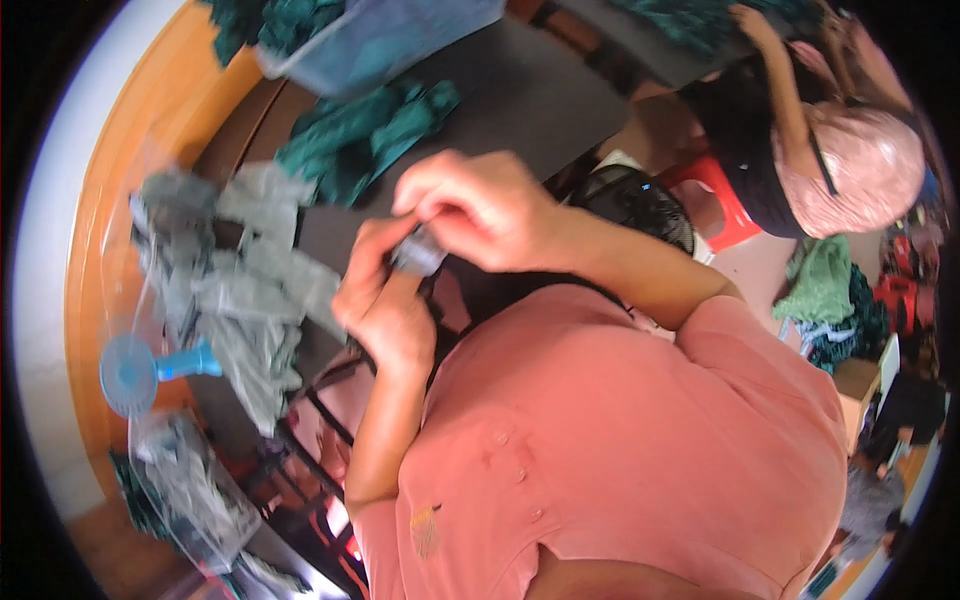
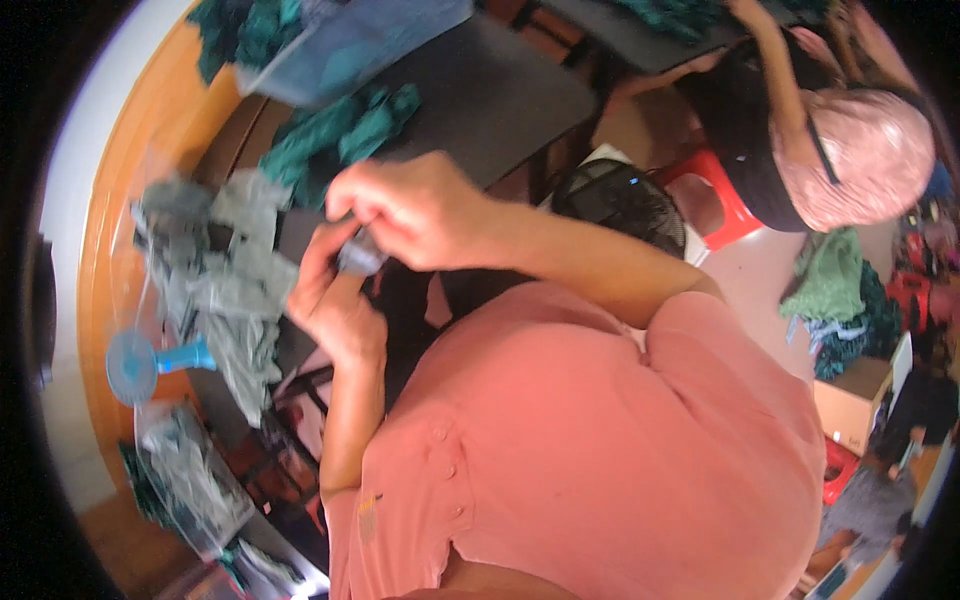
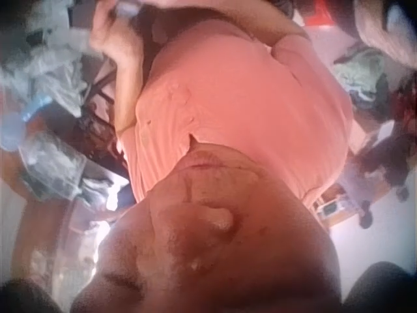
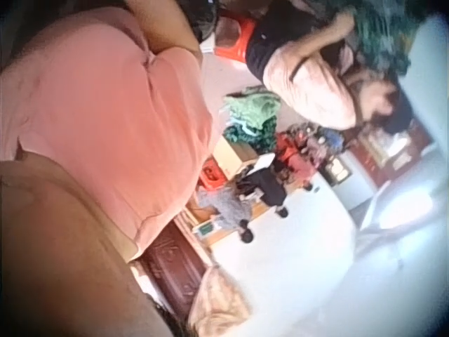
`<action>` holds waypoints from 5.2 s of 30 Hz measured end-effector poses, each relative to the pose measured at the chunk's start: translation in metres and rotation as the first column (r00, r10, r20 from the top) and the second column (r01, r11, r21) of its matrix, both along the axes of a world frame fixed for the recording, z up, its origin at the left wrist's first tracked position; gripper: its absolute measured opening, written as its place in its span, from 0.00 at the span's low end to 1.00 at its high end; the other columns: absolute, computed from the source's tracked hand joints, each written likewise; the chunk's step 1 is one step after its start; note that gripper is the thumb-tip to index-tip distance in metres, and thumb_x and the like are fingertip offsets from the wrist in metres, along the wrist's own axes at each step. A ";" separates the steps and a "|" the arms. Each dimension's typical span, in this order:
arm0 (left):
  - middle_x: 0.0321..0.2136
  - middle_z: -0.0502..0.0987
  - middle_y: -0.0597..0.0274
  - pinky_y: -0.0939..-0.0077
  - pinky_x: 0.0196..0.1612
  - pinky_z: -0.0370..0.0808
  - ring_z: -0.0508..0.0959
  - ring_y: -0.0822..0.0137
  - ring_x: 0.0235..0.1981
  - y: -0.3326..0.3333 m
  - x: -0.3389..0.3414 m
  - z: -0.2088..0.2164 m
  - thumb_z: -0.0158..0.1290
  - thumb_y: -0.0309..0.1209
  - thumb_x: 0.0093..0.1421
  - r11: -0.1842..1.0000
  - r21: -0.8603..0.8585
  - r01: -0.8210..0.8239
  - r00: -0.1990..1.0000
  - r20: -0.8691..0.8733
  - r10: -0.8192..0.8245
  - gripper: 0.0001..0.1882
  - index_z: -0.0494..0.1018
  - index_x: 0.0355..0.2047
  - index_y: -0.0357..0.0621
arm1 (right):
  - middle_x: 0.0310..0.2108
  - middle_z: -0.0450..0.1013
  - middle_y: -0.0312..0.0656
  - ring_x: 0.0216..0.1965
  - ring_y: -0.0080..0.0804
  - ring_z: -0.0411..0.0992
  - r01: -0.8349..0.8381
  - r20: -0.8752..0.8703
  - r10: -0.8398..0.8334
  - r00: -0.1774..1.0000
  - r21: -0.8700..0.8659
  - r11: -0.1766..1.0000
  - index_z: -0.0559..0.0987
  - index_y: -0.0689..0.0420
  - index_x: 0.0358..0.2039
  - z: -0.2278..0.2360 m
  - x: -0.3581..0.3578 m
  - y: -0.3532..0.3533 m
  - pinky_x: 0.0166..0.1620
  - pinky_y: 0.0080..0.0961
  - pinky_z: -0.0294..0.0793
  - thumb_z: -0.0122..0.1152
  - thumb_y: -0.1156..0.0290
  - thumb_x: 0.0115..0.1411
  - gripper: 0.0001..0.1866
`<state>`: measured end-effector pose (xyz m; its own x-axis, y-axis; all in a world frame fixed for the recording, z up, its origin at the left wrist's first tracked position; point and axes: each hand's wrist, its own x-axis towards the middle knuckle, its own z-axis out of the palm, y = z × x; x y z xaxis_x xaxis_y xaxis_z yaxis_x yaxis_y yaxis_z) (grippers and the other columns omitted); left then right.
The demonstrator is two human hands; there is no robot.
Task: The recorder is inspecting and manipulating small strips of green fabric in a workshop environment.
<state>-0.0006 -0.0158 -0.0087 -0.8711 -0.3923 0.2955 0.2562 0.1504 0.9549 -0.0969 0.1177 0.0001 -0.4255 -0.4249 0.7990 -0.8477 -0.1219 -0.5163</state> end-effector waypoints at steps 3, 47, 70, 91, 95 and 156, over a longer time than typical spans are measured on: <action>0.30 0.73 0.66 0.87 0.30 0.65 0.70 0.76 0.30 0.007 0.000 0.016 0.47 0.11 0.48 0.997 0.072 0.009 0.998 -0.059 -0.004 0.15 0.76 0.34 0.34 | 0.25 0.72 0.39 0.21 0.33 0.73 -0.016 0.094 0.022 0.995 -0.060 0.998 0.73 0.59 0.38 0.002 0.001 -0.003 0.25 0.26 0.70 0.60 0.85 0.48 0.16; 0.37 0.75 0.58 0.71 0.43 0.72 0.75 0.65 0.39 0.005 -0.018 0.017 0.51 0.21 0.57 0.750 0.655 0.097 0.973 0.098 -0.211 0.10 0.70 0.41 0.38 | 0.29 0.76 0.41 0.30 0.34 0.77 -0.053 0.176 0.100 0.979 -0.253 0.966 0.74 0.61 0.33 -0.019 0.003 -0.008 0.33 0.27 0.74 0.56 0.82 0.52 0.07; 0.12 0.63 0.62 0.77 0.08 0.54 0.57 0.70 0.07 -0.014 0.028 -0.019 0.55 0.41 0.62 0.112 0.918 0.380 0.669 -0.190 -0.718 0.17 0.67 0.35 0.39 | 0.27 0.71 0.38 0.26 0.37 0.72 -0.279 0.042 0.284 0.958 -0.107 0.954 0.77 0.58 0.34 -0.007 0.015 0.014 0.27 0.29 0.70 0.57 0.77 0.59 0.03; 0.24 0.77 0.56 0.78 0.12 0.57 0.60 0.73 0.08 -0.005 0.023 -0.019 0.49 0.44 0.65 0.102 0.928 0.358 0.738 -0.214 -0.640 0.21 0.73 0.33 0.34 | 0.28 0.75 0.41 0.29 0.25 0.73 -0.273 0.477 0.300 0.826 -0.128 0.953 0.80 0.65 0.31 -0.003 0.029 0.006 0.32 0.18 0.70 0.60 0.86 0.51 0.06; 0.26 0.77 0.52 0.77 0.13 0.58 0.61 0.72 0.08 -0.004 0.027 -0.024 0.47 0.41 0.67 -0.024 0.913 0.408 0.716 -0.336 -0.612 0.14 0.70 0.39 0.41 | 0.26 0.75 0.41 0.27 0.25 0.71 -0.293 0.480 0.313 0.820 -0.119 0.949 0.79 0.65 0.29 0.001 0.024 0.007 0.29 0.19 0.68 0.62 0.86 0.50 0.06; 0.20 0.75 0.44 0.73 0.14 0.62 0.57 0.70 0.05 0.017 0.036 -0.053 0.33 0.41 0.68 -0.478 0.748 0.461 0.400 -0.656 -0.640 0.20 0.69 0.43 0.40 | 0.26 0.75 0.39 0.26 0.28 0.68 -0.456 0.279 0.370 0.886 0.385 0.802 0.81 0.61 0.31 0.015 0.010 0.025 0.27 0.22 0.65 0.66 0.80 0.48 0.08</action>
